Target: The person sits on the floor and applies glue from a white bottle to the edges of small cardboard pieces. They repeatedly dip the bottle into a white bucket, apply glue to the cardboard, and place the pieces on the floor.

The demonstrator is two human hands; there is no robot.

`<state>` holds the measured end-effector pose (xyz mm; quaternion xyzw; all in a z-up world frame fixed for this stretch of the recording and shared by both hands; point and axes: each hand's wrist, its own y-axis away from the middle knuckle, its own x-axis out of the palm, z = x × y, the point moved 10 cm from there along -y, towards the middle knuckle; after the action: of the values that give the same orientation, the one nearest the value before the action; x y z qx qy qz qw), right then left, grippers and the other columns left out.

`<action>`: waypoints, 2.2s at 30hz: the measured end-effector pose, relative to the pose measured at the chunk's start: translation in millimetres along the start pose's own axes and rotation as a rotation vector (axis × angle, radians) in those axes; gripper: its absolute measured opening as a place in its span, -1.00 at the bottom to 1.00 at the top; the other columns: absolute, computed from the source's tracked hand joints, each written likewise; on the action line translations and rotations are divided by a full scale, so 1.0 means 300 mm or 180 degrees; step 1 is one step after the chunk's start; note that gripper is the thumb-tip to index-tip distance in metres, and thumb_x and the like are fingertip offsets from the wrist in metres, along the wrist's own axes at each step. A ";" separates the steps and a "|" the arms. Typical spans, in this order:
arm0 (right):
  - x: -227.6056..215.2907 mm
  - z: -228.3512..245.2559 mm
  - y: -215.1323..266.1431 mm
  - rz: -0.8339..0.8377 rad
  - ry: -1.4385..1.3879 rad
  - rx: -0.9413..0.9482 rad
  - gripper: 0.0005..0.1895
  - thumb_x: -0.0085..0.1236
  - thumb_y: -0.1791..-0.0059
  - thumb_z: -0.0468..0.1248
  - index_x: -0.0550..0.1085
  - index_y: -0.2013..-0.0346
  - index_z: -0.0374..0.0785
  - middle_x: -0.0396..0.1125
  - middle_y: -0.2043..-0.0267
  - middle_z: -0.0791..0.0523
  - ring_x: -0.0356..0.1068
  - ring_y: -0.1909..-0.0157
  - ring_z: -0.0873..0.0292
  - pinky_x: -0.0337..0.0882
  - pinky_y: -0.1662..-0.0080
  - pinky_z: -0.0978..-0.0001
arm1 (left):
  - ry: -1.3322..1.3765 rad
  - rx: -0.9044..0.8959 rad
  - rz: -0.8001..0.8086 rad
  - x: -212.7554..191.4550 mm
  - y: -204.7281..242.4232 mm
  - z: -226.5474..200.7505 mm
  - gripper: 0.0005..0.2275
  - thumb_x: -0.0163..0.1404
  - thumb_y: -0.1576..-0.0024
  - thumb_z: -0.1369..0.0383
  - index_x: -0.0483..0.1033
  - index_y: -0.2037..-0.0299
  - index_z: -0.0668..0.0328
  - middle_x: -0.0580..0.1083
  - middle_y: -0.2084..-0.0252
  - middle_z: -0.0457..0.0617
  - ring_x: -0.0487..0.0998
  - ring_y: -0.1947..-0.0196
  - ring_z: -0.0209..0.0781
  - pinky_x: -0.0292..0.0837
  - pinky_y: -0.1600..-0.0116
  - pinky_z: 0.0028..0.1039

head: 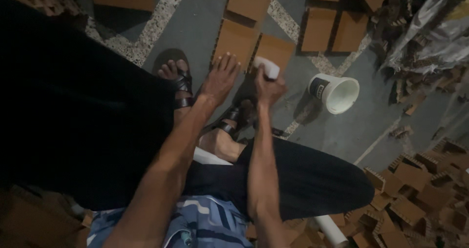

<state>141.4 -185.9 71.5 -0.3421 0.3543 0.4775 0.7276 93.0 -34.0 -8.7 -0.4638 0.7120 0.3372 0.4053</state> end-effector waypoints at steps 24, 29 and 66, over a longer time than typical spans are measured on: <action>0.113 -0.100 -0.050 0.0911 0.1066 -0.0372 -0.55 0.41 0.12 0.04 0.56 0.41 -0.34 0.50 0.43 -0.09 0.57 0.29 -0.12 0.53 0.20 0.06 | -0.0364 0.0029 0.0134 0.015 0.001 -0.018 -0.35 0.08 -0.08 0.35 0.17 -0.41 0.32 0.13 -0.44 0.26 0.01 -0.48 0.23 -0.12 -0.50 -0.07; 0.021 -0.096 0.043 0.1123 0.0244 0.0119 -0.56 0.34 0.19 -0.05 0.57 0.25 -0.37 0.53 0.38 -0.08 0.57 0.29 -0.08 0.52 0.24 0.11 | -0.0394 0.0087 0.0175 0.039 0.022 -0.019 -0.36 0.07 -0.07 0.33 0.20 -0.39 0.36 0.15 -0.42 0.29 0.02 -0.47 0.26 -0.11 -0.49 -0.06; 0.033 -0.571 -0.013 0.0659 -0.1526 0.1700 -0.53 0.36 0.12 -0.03 0.59 0.18 -0.40 0.50 0.22 0.09 0.46 0.20 0.16 0.44 0.15 0.28 | 0.2458 -0.2520 -0.1243 0.006 0.000 0.314 -0.51 0.25 0.05 0.29 0.37 0.01 0.47 0.45 0.07 0.31 0.45 0.00 0.30 0.38 -0.08 -0.01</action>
<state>115.5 -325.8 -24.4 0.0190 0.3187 0.5058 0.8014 117.6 45.9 -52.2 -0.7917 0.5293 0.3032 -0.0329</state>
